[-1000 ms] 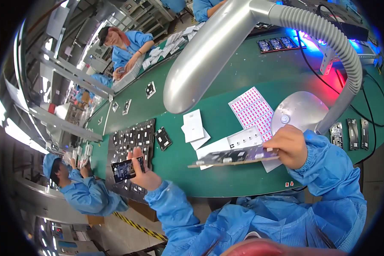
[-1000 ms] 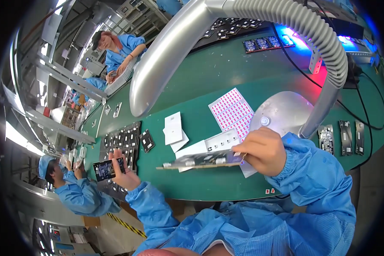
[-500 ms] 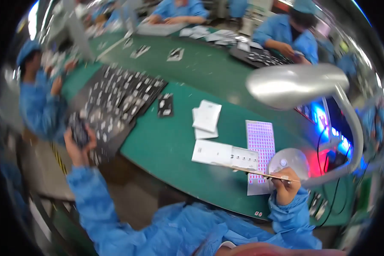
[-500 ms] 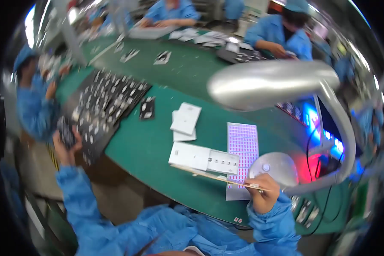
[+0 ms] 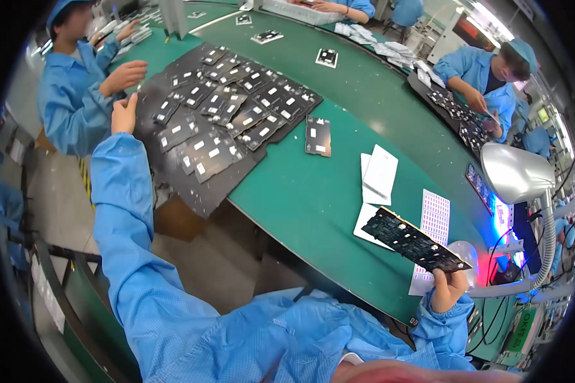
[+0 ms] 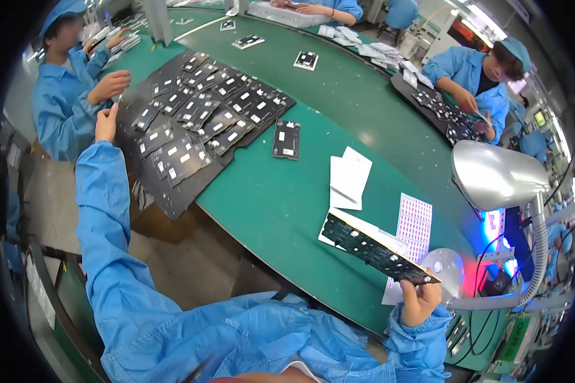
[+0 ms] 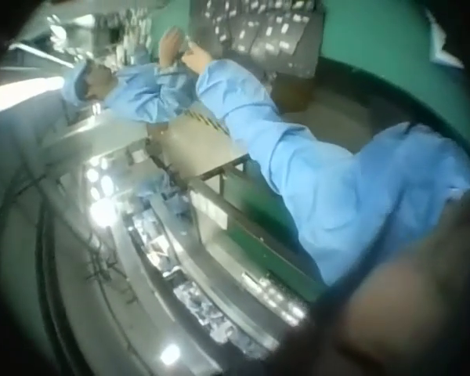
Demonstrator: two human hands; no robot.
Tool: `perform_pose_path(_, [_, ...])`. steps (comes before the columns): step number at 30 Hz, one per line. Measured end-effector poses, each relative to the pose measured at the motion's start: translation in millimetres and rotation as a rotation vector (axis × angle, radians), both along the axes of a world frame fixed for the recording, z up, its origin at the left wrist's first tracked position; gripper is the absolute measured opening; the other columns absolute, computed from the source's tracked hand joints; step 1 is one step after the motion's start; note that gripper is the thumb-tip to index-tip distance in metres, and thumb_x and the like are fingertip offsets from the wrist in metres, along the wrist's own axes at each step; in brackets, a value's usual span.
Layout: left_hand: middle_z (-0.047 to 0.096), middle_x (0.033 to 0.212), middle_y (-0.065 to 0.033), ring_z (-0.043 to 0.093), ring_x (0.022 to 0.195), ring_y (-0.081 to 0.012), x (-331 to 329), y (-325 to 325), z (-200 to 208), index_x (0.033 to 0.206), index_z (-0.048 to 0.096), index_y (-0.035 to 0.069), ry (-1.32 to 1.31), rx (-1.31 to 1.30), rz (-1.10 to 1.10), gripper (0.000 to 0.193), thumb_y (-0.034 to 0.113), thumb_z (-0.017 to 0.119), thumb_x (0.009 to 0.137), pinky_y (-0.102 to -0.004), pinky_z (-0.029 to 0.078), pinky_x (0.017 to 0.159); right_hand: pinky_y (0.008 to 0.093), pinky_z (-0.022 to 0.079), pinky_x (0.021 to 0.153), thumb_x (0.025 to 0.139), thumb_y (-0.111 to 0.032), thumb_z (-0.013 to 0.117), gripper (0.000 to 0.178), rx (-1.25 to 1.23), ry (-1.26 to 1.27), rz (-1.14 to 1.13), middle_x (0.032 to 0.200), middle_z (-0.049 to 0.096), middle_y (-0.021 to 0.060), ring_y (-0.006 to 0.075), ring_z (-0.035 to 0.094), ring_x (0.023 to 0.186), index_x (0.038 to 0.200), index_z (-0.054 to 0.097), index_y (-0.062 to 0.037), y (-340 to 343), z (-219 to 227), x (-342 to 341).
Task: Inspecting circuit boards and applying labels or stickers at a manual assembly station.
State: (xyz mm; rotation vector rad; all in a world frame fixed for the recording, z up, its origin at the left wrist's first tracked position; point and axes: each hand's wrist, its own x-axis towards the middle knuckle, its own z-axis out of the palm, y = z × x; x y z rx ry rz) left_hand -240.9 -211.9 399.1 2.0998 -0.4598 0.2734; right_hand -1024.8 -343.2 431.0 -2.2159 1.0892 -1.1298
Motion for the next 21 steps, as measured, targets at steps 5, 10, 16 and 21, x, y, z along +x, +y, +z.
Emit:
perform_pose_path(5, [0.056,0.108,-0.0225,0.053,0.099,-0.0416,38,-14,-37,0.113,0.051,0.003,-0.229,0.339,0.171,0.066,0.057,0.056,0.074,-0.046,0.04,0.088,0.024,0.034,0.051,0.069,-0.003,0.062,0.014,0.081,-0.013,-0.086,0.067,0.055,0.0046,0.0113,0.047,0.057,0.082,0.061,0.003,10,14,33])
perform_pose_path(10, [0.046,0.127,-0.0183,0.037,0.121,-0.0322,-48,-56,1,0.12,0.05,0.002,-0.153,0.499,0.179,0.073,0.055,0.06,0.072,-0.0399,0.027,0.101,0.0277,0.036,0.055,0.07,-0.008,0.064,0.018,0.172,-0.022,-0.003,0.069,0.057,0.0062,0.0147,0.048,0.06,0.084,0.062,0.0036,-10,38,50])
perform_pose_path(16, [0.053,0.115,-0.0065,0.047,0.106,-0.0142,-213,-89,86,0.115,0.052,0.001,0.582,-0.191,-1.038,0.043,0.031,0.055,0.085,-0.0267,0.035,0.089,0.02,0.029,0.042,0.08,-0.016,0.059,0.017,0.606,-0.31,0.202,0.062,0.048,-0.0026,0.0049,0.039,0.05,0.086,0.058,-0.0007,-49,62,102])
perform_pose_path(21, [0.051,0.122,-0.0138,0.049,0.112,-0.022,-362,-106,77,0.125,0.041,-0.003,1.019,-0.237,-1.535,0.051,0.019,0.06,0.083,-0.0328,0.039,0.095,0.0167,0.027,0.042,0.085,-0.015,0.056,0.019,0.825,-0.446,0.382,0.073,0.056,-0.0014,0.0021,0.036,0.048,0.096,0.058,0.0004,-82,37,135])
